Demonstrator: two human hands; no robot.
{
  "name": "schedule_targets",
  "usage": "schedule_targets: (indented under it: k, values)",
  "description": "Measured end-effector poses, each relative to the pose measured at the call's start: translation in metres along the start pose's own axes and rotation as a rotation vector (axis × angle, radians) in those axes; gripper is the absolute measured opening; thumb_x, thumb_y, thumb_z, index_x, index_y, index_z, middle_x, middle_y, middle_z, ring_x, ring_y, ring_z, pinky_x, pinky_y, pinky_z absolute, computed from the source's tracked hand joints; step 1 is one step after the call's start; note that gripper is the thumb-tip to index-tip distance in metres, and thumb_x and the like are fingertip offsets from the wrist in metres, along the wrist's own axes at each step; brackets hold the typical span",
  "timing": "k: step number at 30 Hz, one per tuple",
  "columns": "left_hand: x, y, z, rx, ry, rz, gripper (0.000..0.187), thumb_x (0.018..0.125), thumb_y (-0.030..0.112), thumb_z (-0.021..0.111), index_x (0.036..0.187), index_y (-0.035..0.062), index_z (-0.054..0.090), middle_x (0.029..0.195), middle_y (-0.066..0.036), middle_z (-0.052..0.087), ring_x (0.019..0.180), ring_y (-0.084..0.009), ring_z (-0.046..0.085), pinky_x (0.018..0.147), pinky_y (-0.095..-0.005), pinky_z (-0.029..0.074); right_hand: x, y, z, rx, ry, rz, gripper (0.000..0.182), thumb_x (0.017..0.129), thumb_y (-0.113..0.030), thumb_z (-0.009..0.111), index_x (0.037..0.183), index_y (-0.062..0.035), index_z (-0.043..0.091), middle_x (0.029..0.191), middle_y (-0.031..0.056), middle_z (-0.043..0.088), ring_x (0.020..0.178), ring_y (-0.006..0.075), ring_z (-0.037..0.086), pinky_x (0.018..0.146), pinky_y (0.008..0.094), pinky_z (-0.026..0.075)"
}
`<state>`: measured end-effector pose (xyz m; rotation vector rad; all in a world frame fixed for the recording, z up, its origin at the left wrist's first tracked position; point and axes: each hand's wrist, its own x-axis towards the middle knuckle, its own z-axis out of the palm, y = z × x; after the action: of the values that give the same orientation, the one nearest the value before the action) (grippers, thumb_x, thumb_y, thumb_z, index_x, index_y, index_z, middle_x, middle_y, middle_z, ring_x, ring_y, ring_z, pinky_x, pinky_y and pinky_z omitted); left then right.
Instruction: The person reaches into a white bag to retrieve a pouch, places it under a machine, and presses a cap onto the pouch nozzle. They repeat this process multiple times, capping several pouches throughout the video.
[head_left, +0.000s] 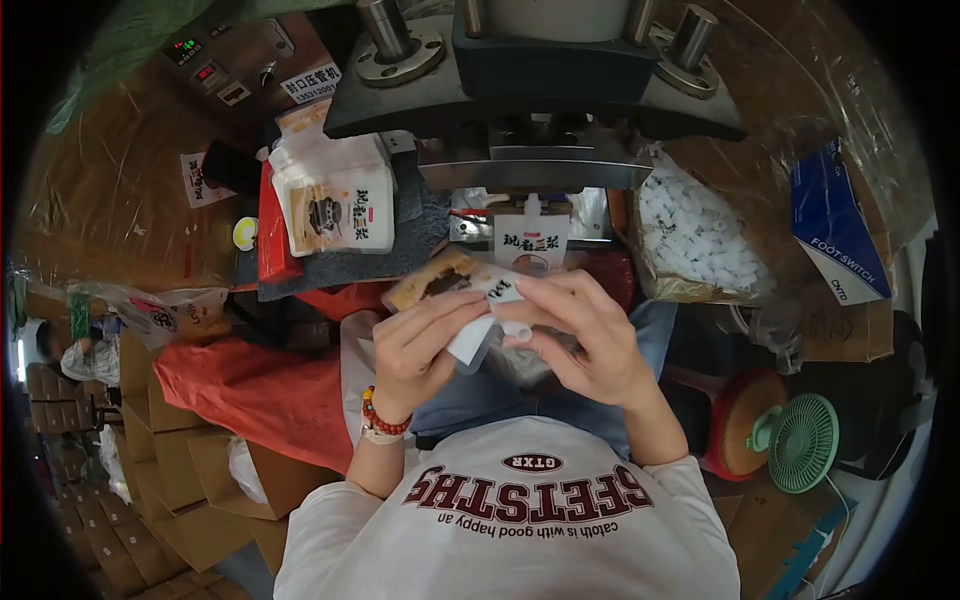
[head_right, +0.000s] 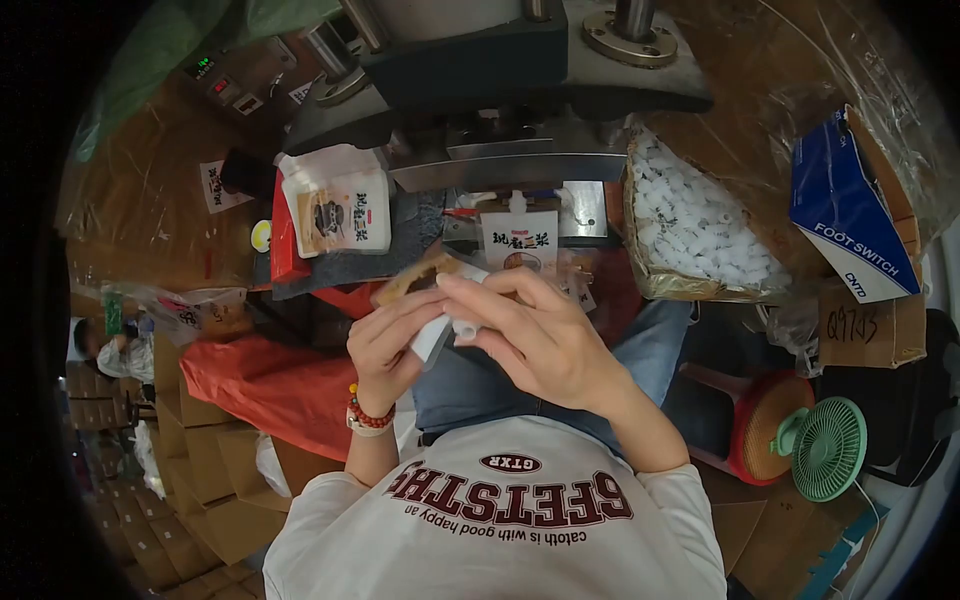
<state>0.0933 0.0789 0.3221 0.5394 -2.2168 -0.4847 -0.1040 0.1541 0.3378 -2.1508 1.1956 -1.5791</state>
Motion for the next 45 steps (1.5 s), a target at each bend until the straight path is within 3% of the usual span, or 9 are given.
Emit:
schedule_targets:
  k: [5, 10, 16, 21, 25, 28, 31, 36, 45]
  values:
    - [0.003, -0.009, 0.042, -0.286, -0.063, -0.113, 0.014, 0.083, 0.006, 0.065, 0.095, 0.0005, 0.07, 0.091, -0.009, 0.071, 0.072, -0.0188, 0.069, 0.063, -0.0264, 0.053, -0.014, 0.012, -0.01, 0.069, -0.014, 0.335, 0.061, 0.075, -0.006, 0.076, 0.128, 0.0027, 0.048, 0.103, 0.0096, 0.07, 0.108, 0.0211, 0.058, 0.096, 0.0348, 0.042]
    - [0.015, -0.048, 0.095, -0.927, -0.149, -0.871, 0.025, 0.09, 0.022, 0.067, 0.095, -0.003, 0.069, 0.088, -0.005, 0.07, 0.073, -0.0063, 0.063, 0.061, -0.0231, 0.051, -0.016, 0.021, -0.046, -0.271, 0.342, 0.551, 0.048, 0.082, -0.012, 0.072, 0.125, -0.0016, 0.054, 0.114, 0.0124, 0.065, 0.112, 0.0182, 0.056, 0.094, 0.033, 0.042]
    - [0.04, -0.081, 0.107, -1.264, -0.109, -1.037, 0.023, 0.089, 0.018, 0.067, 0.098, -0.0024, 0.067, 0.094, -0.009, 0.07, 0.078, -0.0124, 0.067, 0.068, -0.0243, 0.053, -0.057, 0.098, -0.071, -0.88, 0.109, 0.668, 0.028, 0.083, -0.006, 0.062, 0.11, 0.0001, 0.061, 0.102, 0.0202, 0.063, 0.09, 0.037, 0.059, 0.079, 0.0409, 0.048]
    - [0.039, -0.085, 0.076, -0.986, -0.278, -0.94, 0.032, 0.088, 0.029, 0.068, 0.102, 0.0001, 0.068, 0.101, -0.008, 0.069, 0.088, -0.015, 0.063, 0.077, -0.0266, 0.048, -0.067, 0.117, -0.081, -0.659, 0.074, 0.735, 0.024, 0.079, 0.0, 0.062, 0.103, 0.0035, 0.063, 0.097, 0.0215, 0.062, 0.088, 0.0422, 0.058, 0.077, 0.0442, 0.047]
    - [0.017, -0.098, 0.006, 0.961, -0.005, -0.36, 0.077, 0.075, 0.045, 0.074, 0.138, 0.0104, 0.045, 0.14, -0.01, 0.048, 0.129, -0.0284, 0.044, 0.105, -0.0511, 0.03, -0.063, 0.11, -0.089, -0.652, 0.041, 0.836, 0.024, 0.08, 0.0, 0.064, 0.103, 0.003, 0.063, 0.088, 0.0199, 0.063, 0.08, 0.0375, 0.06, 0.073, 0.0404, 0.048]
    - [-0.044, -0.128, -0.017, 0.744, -0.312, -0.418, 0.088, 0.073, 0.046, 0.073, 0.145, 0.0142, 0.034, 0.15, -0.006, 0.035, 0.139, -0.0258, 0.031, 0.109, -0.0595, 0.017, -0.05, 0.098, -0.08, -0.583, 0.341, 0.761, 0.024, 0.08, -0.003, 0.067, 0.103, 0.0021, 0.063, 0.085, 0.016, 0.065, 0.072, 0.0277, 0.06, 0.069, 0.034, 0.048]
    - [-0.066, -0.122, -0.027, 0.511, -0.22, -0.323, 0.05, 0.079, 0.021, 0.069, 0.126, 0.0126, 0.057, 0.129, -0.008, 0.057, 0.121, -0.0287, 0.052, 0.102, -0.046, 0.036, -0.029, 0.055, -0.058, -0.191, 0.564, 0.719, 0.024, 0.08, -0.002, 0.068, 0.103, 0.0025, 0.064, 0.091, 0.0118, 0.068, 0.071, 0.0205, 0.059, 0.067, 0.0282, 0.048]
    - [-0.05, -0.076, -0.004, -0.172, 0.148, -0.629, 0.031, 0.072, -0.004, 0.061, 0.1, 0.0056, 0.071, 0.1, -0.008, 0.07, 0.093, -0.0278, 0.067, 0.083, -0.0329, 0.051, 0.001, 0.006, -0.004, -0.133, 0.252, 0.167, 0.022, 0.074, 0.004, 0.069, 0.096, 0.0021, 0.066, 0.094, 0.0107, 0.069, 0.081, 0.0245, 0.063, 0.073, 0.0317, 0.051]
    - [0.004, 0.002, 0.002, -0.079, 0.016, -0.007, 0.028, 0.071, -0.004, 0.066, 0.097, 0.0019, 0.07, 0.096, -0.012, 0.07, 0.091, -0.0286, 0.068, 0.078, -0.0338, 0.054, 0.003, 0.001, -0.002, -0.038, -0.05, -0.009, 0.033, 0.069, 0.001, 0.072, 0.102, -0.0004, 0.068, 0.104, 0.0097, 0.067, 0.095, 0.0254, 0.062, 0.08, 0.0337, 0.05]
